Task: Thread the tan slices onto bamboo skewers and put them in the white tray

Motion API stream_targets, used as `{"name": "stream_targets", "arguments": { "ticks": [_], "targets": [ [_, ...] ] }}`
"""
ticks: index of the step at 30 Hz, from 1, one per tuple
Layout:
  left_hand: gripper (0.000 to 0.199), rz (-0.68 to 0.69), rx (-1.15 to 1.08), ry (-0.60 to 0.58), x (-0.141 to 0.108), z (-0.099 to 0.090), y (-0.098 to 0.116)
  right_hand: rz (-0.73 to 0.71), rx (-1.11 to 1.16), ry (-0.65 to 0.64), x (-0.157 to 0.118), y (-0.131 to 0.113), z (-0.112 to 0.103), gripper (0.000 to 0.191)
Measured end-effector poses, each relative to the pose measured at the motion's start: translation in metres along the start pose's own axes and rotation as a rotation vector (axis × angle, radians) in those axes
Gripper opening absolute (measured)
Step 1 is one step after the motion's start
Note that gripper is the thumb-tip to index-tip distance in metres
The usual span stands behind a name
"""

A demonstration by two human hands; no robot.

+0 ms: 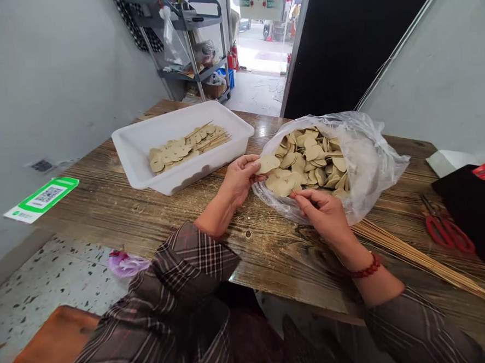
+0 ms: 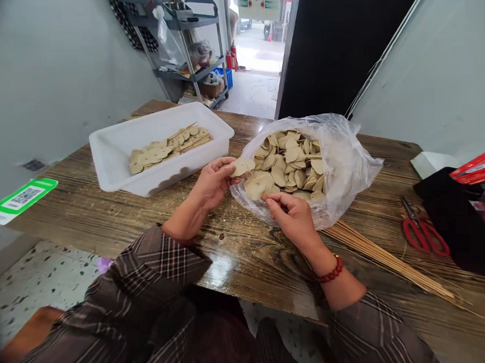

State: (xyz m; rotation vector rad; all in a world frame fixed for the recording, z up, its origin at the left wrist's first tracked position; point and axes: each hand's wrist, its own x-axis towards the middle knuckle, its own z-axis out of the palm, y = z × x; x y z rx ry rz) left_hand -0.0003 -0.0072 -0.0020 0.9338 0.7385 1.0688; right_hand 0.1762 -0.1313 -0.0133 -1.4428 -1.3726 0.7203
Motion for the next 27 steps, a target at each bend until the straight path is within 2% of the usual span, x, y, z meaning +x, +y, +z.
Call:
{"name": "stream_targets", "arguments": {
  "ticks": [4,10,18,27],
  "targets": [
    [0.032,0.019,-0.040,0.006,0.0003,-0.0001,0.0001,-0.009,-0.035,-0.055,-0.0030,-0.0022,0.0030,0.030],
    [0.032,0.095,0.000,0.034,0.0001,0.0013,0.0006,-0.019,-0.066,-0.067,-0.0031,-0.0027,0.0029,0.030],
    [0.027,0.111,0.045,0.056,-0.0025,0.0023,0.0035,-0.023,-0.088,-0.070,-0.0029,-0.0001,0.0033,0.029],
    [0.019,0.155,0.079,0.011,-0.0038,0.0028,0.0014,0.002,-0.088,-0.073,-0.0013,0.0026,0.0032,0.029]
  ]
}}
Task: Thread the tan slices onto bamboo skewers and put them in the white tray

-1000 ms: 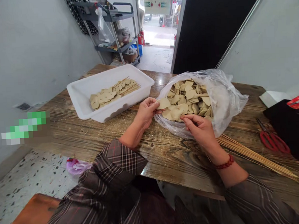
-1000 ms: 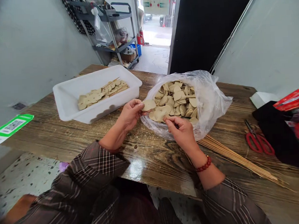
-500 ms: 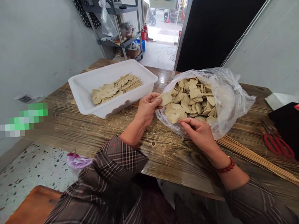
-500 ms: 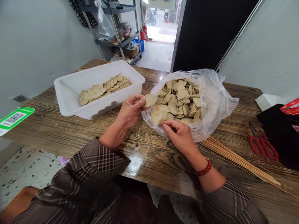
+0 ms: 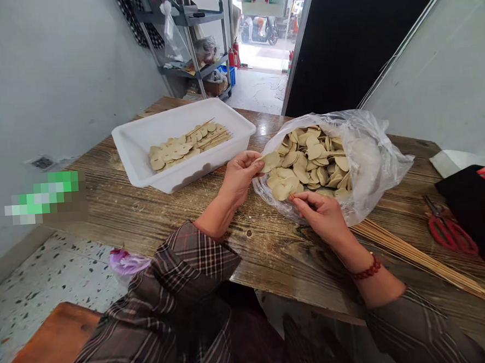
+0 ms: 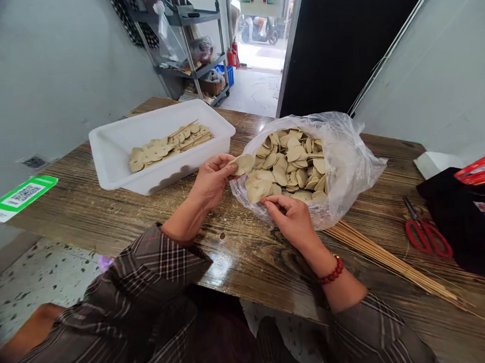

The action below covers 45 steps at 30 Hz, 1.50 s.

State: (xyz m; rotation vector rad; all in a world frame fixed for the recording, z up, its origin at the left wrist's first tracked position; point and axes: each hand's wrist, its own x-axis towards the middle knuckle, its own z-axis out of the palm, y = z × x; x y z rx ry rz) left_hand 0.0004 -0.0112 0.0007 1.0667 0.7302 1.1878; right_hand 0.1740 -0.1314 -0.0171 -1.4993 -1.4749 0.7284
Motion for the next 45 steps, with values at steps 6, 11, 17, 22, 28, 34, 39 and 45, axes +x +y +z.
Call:
{"name": "stream_targets", "arguments": {
  "ticks": [6,11,17,22,28,34,39,45],
  "targets": [
    [0.017,0.038,0.045,0.024,0.0014,-0.0001,-0.0007,-0.016,-0.002,0.004,-0.0005,0.0020,0.0008,0.029],
    [0.016,0.041,0.062,0.026,0.0003,0.0012,-0.0005,-0.015,-0.005,-0.009,-0.0008,0.0036,0.0011,0.031],
    [0.016,0.064,0.114,0.027,0.0001,0.0016,-0.0027,0.007,-0.026,0.004,-0.0002,0.0030,0.0009,0.030],
    [0.017,0.059,0.138,0.008,-0.0013,0.0042,-0.0050,-0.004,-0.055,0.043,0.0004,0.0017,0.0016,0.031],
    [0.025,-0.036,-0.013,-0.043,-0.0030,0.0054,-0.0073,-0.049,-0.069,0.078,0.0002,0.0013,0.0026,0.030],
    [0.032,-0.164,-0.126,-0.027,-0.0013,0.0024,-0.0052,-0.100,-0.087,0.075,-0.0015,0.0007,0.0028,0.028],
    [0.030,-0.179,-0.153,0.000,-0.0015,0.0031,-0.0042,-0.114,-0.097,0.070,-0.0014,0.0029,0.0025,0.026],
    [0.025,-0.198,-0.165,0.007,-0.0012,0.0032,-0.0040,-0.156,-0.088,0.068,-0.0020,0.0026,0.0027,0.025]
  ]
}}
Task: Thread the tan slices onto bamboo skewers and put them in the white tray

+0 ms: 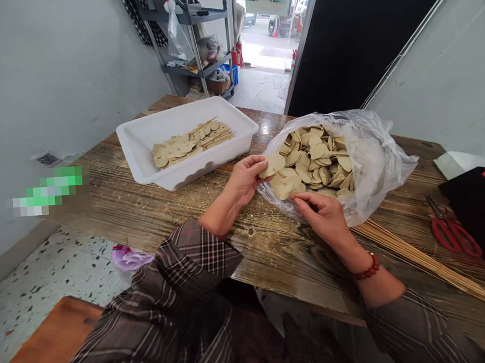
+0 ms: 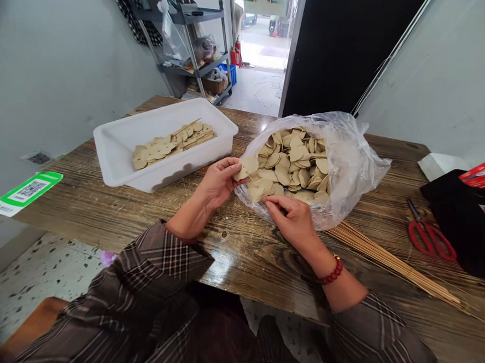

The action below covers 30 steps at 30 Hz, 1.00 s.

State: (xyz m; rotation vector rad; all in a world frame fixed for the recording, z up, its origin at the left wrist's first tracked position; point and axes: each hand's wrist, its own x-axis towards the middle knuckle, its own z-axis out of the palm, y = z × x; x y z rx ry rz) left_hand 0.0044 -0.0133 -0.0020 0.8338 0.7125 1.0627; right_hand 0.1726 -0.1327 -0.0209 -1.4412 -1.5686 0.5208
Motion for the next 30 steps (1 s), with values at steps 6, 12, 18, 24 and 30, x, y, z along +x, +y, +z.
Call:
{"name": "stream_targets", "arguments": {
  "ticks": [6,12,18,24,30],
  "targets": [
    [0.025,-0.015,0.016,-0.015,-0.0007,0.0001,-0.0004,0.008,0.003,-0.015,-0.0009,0.0034,0.0006,0.024],
    [0.027,-0.004,0.024,-0.061,-0.0027,0.0027,-0.0046,0.001,-0.011,-0.013,-0.0005,0.0039,0.0000,0.026],
    [0.027,0.069,0.065,-0.047,-0.0041,0.0048,-0.0055,0.039,-0.022,0.005,0.0007,0.0012,-0.0007,0.028],
    [0.020,0.181,0.178,-0.039,-0.0018,0.0021,-0.0070,0.068,0.008,-0.004,0.0007,0.0007,-0.0001,0.028],
    [0.016,0.260,0.314,-0.008,-0.0017,0.0035,-0.0060,0.079,0.026,-0.017,0.0016,0.0025,0.0003,0.029]
  ]
}}
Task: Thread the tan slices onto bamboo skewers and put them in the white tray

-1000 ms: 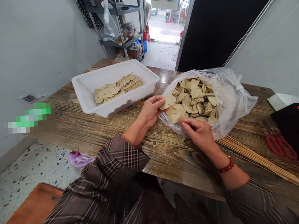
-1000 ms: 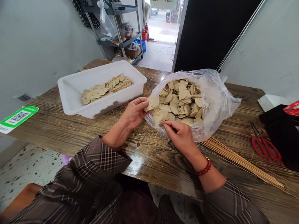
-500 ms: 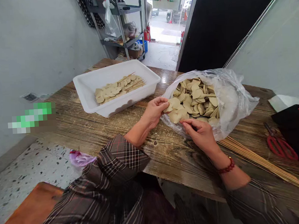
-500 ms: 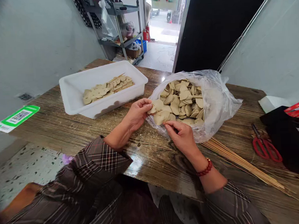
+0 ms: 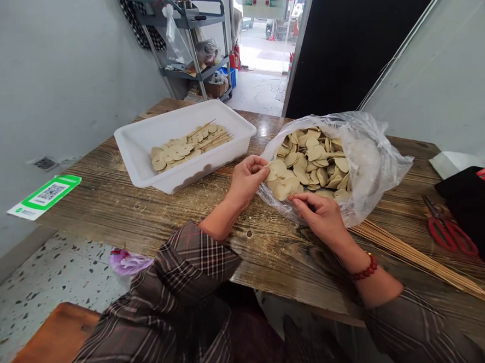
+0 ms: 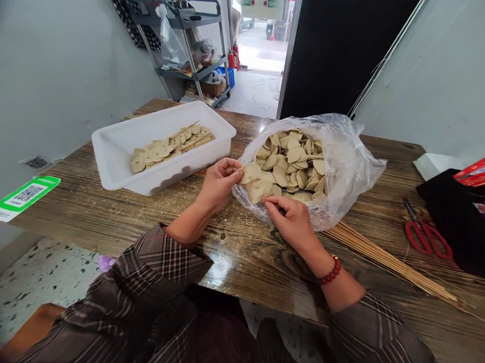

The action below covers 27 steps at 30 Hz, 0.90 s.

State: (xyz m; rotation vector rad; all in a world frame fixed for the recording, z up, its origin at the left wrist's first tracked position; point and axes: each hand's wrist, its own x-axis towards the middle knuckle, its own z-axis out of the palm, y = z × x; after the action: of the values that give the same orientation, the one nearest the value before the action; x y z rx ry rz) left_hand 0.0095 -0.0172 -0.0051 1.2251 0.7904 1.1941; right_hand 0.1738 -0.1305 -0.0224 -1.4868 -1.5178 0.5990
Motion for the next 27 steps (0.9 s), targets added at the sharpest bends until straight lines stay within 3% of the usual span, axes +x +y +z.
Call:
{"name": "stream_targets", "arguments": {
  "ticks": [14,18,23,27],
  "targets": [
    [0.013,0.089,0.215,-0.058,0.002,-0.003,-0.009,0.040,0.030,0.004,0.000,-0.002,0.001,0.028],
    [0.018,0.034,0.130,-0.147,-0.002,0.000,-0.006,0.057,0.061,0.017,0.001,-0.002,0.001,0.029],
    [0.037,-0.148,-0.130,-0.167,-0.005,0.002,-0.001,0.095,0.149,0.032,0.001,0.000,0.000,0.029],
    [0.042,-0.225,-0.187,-0.286,-0.007,0.003,0.002,0.129,0.215,0.025,0.001,0.003,0.001,0.030]
  ]
}}
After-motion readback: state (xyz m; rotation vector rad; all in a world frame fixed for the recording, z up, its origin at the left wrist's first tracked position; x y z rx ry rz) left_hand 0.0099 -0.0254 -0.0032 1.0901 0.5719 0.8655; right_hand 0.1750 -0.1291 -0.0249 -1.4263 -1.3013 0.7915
